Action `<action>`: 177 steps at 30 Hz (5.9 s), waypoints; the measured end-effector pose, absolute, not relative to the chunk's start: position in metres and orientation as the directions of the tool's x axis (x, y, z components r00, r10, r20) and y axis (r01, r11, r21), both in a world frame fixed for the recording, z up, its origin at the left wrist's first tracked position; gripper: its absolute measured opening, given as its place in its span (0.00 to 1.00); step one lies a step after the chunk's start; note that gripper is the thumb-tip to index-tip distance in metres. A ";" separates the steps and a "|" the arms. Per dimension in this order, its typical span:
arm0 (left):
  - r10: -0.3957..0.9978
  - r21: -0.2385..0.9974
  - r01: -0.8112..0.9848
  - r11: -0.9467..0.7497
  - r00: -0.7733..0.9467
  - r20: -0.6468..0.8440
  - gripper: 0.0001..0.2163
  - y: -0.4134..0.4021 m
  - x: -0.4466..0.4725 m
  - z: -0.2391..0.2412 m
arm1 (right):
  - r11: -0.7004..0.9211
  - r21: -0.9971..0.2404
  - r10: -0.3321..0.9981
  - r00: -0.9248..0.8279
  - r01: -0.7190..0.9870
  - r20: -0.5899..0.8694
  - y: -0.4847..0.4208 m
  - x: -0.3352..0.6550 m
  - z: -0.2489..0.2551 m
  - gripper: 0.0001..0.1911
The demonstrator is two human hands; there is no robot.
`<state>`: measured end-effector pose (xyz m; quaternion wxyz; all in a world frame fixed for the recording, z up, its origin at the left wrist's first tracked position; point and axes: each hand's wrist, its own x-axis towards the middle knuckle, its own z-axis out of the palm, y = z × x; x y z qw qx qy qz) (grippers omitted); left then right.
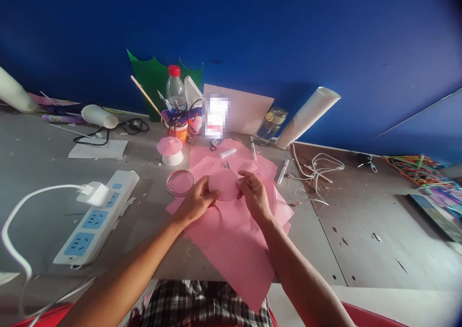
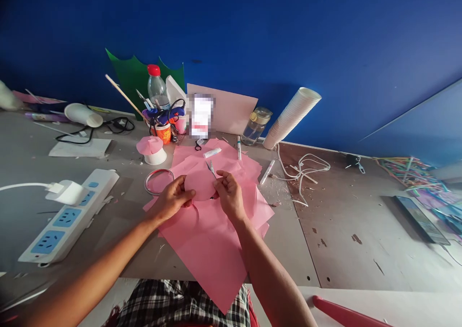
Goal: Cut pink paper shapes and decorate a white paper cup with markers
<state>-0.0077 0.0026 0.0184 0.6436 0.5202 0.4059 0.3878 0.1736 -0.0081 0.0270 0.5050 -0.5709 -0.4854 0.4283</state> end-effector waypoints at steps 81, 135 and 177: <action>0.910 0.681 -0.617 0.394 0.364 -0.197 0.04 0.012 -0.008 0.014 | -0.493 -0.795 0.828 -0.472 -0.354 -0.304 -0.010 0.174 0.029 0.20; 0.981 0.854 -0.495 0.159 -0.014 -0.191 0.06 0.015 -0.011 0.022 | -0.207 -0.975 0.900 -0.376 0.079 -0.221 -0.019 0.171 0.048 0.21; 0.986 0.864 -0.478 0.157 0.021 -0.168 0.06 0.015 -0.009 0.014 | -0.167 -0.923 0.909 -0.309 0.346 -0.280 -0.023 0.160 0.045 0.18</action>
